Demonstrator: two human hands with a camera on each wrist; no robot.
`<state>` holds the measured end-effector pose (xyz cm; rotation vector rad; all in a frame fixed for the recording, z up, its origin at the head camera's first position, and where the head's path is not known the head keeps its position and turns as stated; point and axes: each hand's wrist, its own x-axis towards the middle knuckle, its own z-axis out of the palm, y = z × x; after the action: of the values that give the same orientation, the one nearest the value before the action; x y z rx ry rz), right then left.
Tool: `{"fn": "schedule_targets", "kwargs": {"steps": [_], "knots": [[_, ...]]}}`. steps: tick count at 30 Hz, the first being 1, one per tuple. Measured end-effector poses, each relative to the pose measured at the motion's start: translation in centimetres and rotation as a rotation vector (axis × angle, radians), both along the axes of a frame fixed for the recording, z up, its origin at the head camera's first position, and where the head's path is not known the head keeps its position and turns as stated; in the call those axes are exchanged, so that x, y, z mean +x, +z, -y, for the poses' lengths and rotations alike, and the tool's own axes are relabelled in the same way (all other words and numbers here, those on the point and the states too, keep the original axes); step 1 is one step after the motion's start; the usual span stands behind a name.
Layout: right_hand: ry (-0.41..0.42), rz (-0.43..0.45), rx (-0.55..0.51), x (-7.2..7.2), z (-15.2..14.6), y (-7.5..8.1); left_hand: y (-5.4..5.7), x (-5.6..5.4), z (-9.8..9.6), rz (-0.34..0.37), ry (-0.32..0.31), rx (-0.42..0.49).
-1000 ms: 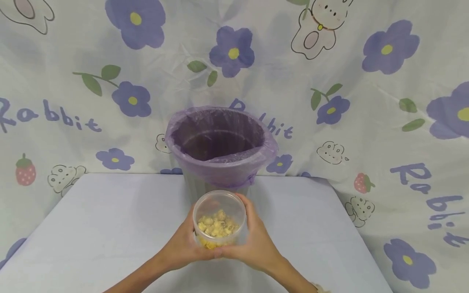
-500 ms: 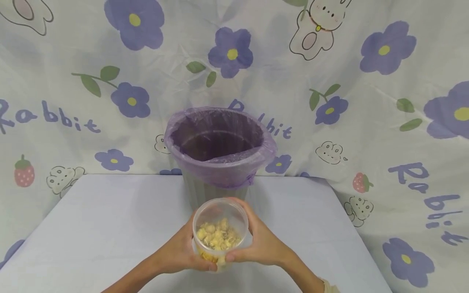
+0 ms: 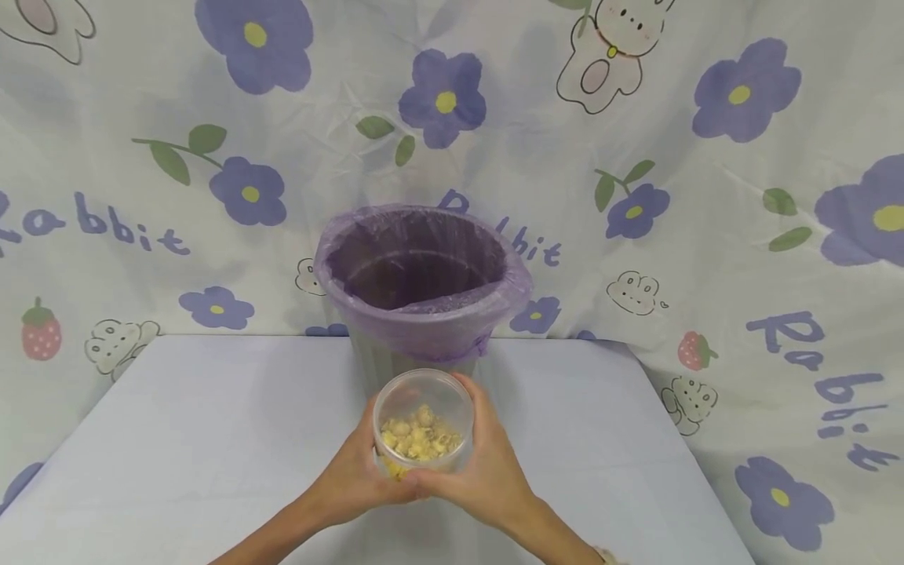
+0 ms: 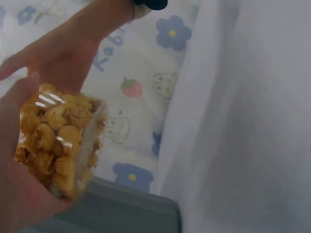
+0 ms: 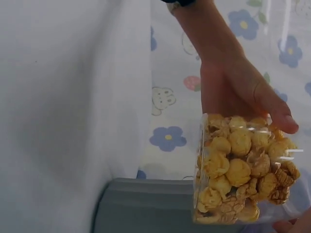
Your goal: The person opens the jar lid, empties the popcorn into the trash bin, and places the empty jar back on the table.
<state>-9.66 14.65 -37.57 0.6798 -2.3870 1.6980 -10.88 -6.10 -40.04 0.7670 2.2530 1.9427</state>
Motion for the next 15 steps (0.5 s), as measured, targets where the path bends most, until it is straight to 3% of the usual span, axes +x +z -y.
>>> {"fn": "schedule_targets", "kwargs": {"steps": [3, 8, 10, 12, 15], "knots": [[0.059, 0.003, 0.003, -0.2, -0.4, 0.2, 0.2, -0.1, 0.3, 0.004, -0.028, -0.027], [0.343, 0.066, -0.051, -1.1, -2.1, 0.6, 0.4, -0.2, 1.0, 0.015, -0.168, -0.033], [0.404, 0.081, -0.055, -1.3, -2.6, 0.7, 0.5, -0.2, 1.2, 0.003, -0.206, -0.031], [0.394, 0.056, -0.037, -1.4, -2.7, 0.7, 0.6, -0.3, 1.2, -0.012, -0.205, -0.032], [0.282, -0.007, -0.011, -1.0, -2.3, 0.6, 0.7, -0.3, 0.9, -0.016, -0.141, -0.019]]}}
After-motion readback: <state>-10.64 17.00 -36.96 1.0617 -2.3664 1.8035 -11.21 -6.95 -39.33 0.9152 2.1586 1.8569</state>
